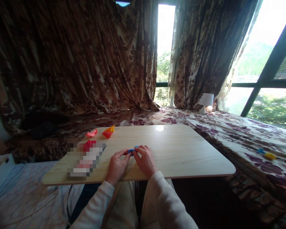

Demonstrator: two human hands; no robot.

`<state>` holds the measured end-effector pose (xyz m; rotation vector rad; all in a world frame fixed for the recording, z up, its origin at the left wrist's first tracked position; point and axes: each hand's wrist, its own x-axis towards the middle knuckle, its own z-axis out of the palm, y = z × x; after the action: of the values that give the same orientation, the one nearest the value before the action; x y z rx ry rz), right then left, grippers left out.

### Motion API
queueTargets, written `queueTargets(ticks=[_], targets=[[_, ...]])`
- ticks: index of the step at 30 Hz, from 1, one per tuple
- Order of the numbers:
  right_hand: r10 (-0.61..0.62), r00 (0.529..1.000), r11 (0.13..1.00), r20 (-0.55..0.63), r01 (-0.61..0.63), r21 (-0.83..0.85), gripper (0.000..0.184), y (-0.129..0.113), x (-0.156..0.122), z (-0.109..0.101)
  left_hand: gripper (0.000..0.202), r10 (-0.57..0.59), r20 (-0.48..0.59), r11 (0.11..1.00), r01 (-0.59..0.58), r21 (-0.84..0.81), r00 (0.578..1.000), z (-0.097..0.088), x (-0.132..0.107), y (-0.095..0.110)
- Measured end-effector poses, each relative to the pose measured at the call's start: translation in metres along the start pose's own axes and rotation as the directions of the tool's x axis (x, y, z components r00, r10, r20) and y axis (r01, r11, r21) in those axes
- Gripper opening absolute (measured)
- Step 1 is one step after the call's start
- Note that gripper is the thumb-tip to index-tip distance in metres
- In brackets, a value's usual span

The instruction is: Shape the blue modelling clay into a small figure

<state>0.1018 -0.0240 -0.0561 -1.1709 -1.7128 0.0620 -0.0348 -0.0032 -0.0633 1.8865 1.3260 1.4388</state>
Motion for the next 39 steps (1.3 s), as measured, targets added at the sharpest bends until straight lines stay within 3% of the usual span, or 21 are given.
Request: queueTargets(ticks=[8,21,27,30,33,36,39], targets=[[-0.012,1.000,1.000,-0.026,0.011,-0.011,0.009,0.000,-0.001,0.000,0.012,0.017,0.007,0.996,-0.018,0.093,1.000,-0.001,0.000,0.002],[-0.009,1.000,0.998,-0.021,0.011,0.070,0.016,-0.003,0.000,-0.001,0.007,-0.024,-0.013,0.999,0.024,0.035,1.000,-0.002,-0.002,0.002],[0.010,1.000,0.998,-0.012,-0.010,0.061,0.016,-0.003,0.000,-0.001,0.013,0.077,0.009,0.997,-0.077,0.023,0.997,-0.002,-0.002,0.005],[-0.007,1.000,0.993,-0.015,0.009,0.120,0.023,-0.001,0.000,-0.002,0.010,0.012,-0.023,1.000,-0.012,-0.010,1.000,-0.002,-0.001,0.004],[0.056,0.986,0.992,-0.159,-0.037,0.117,0.030,0.009,0.000,-0.001,0.016,-0.082,-0.030,0.993,0.079,-0.091,0.996,-0.002,-0.001,0.003],[0.134,0.952,0.991,-0.276,-0.135,0.015,0.027,0.021,0.003,0.003,0.018,-0.119,-0.017,0.978,0.114,-0.173,0.993,-0.002,-0.001,0.004],[0.150,0.961,0.974,-0.232,-0.185,-0.134,0.023,0.031,0.009,0.009,0.019,-0.142,-0.024,0.967,0.134,-0.215,0.990,-0.003,0.000,0.004]])
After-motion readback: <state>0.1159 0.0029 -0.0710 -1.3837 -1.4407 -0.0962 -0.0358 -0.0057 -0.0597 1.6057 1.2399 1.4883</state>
